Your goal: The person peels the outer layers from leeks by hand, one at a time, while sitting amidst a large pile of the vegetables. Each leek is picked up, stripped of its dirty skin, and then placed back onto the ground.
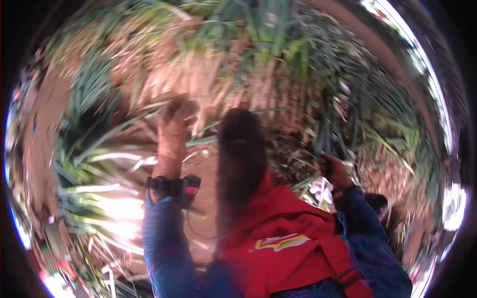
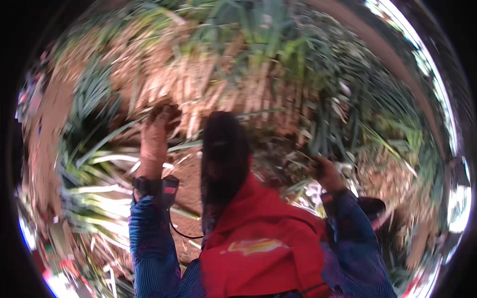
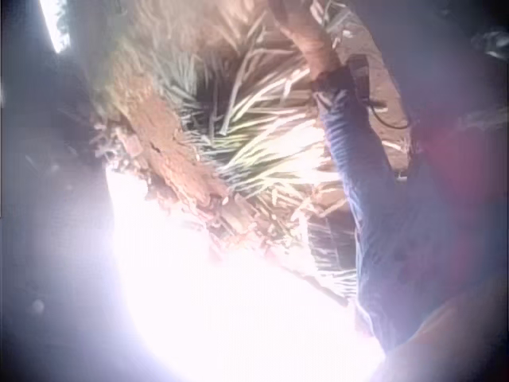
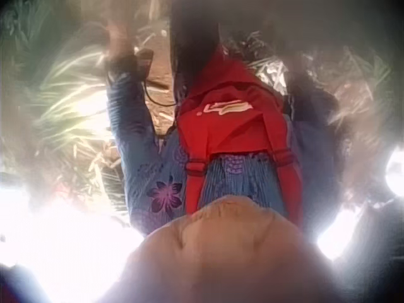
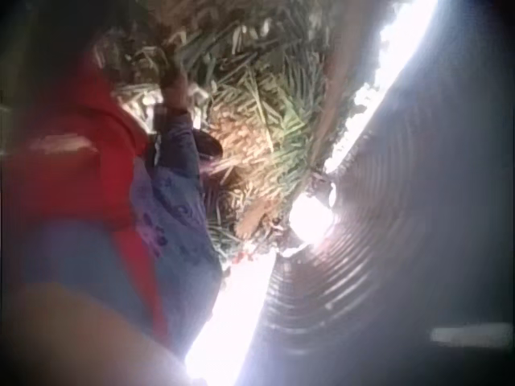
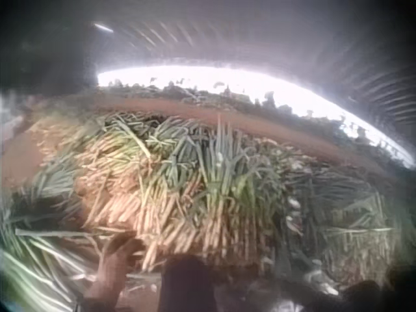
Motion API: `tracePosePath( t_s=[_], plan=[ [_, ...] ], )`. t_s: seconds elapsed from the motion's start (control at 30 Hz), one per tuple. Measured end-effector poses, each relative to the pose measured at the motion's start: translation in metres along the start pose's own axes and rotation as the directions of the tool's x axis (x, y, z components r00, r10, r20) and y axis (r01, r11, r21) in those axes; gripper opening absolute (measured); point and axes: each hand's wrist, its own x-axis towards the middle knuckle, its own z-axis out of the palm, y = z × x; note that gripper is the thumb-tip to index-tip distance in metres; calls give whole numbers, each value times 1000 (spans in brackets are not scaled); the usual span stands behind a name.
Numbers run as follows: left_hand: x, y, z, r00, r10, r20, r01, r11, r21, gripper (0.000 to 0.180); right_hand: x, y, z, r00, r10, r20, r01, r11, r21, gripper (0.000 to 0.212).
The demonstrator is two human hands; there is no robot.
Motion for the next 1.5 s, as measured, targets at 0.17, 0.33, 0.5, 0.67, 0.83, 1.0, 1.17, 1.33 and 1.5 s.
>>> tracePosePath(
  t_s=[0.17, 0.33, 0.5, 0.67, 0.83, 1.0, 1.17, 1.33, 1.5],
  plan=[
    [48, -4, 161, 972, 43, 232, -15, 992, -122, 36, -16, 26, 12, 941, -75, -330, 30, 990, -139, 25],
    [91, -66, 234, 966, -174, 190, 208, 961, -180, 32, 12, 34, 27, 938, -107, -330, -18, 935, -353, 26],
    [107, -86, 256, 952, -293, 86, 298, 953, -50, 33, 67, 10, 34, 939, -330, -99, 211, 777, -593, 27],
    [117, -92, 269, 968, -231, 93, 236, 971, -42, 31, 149, -8, -18, 898, -328, -294, 154, 859, -488, 26],
    [116, -91, 271, 974, -177, 141, 167, 983, 78, 31, 205, -19, -57, 579, -545, -606, 126, 794, -594, 25],
    [117, -90, 272, 998, -21, 60, 13, 991, 131, 29, 241, -65, -61, 406, -801, -441, -74, 452, -889, 28],
    [122, -91, 272, 998, -58, 28, 54, 989, 136, 28, 274, -69, -115, 687, -532, -495, -3, 679, -735, 36],
    [126, -96, 255, 999, -26, 28, 21, 988, 151, 29, 313, -57, -78, 773, -195, -603, -55, 928, -370, 39],
    [118, -100, 283, 988, -128, 85, 111, 977, 184, 25, 286, -63, -121, 908, -391, -150, 341, 898, -278, 37]
  ],
)
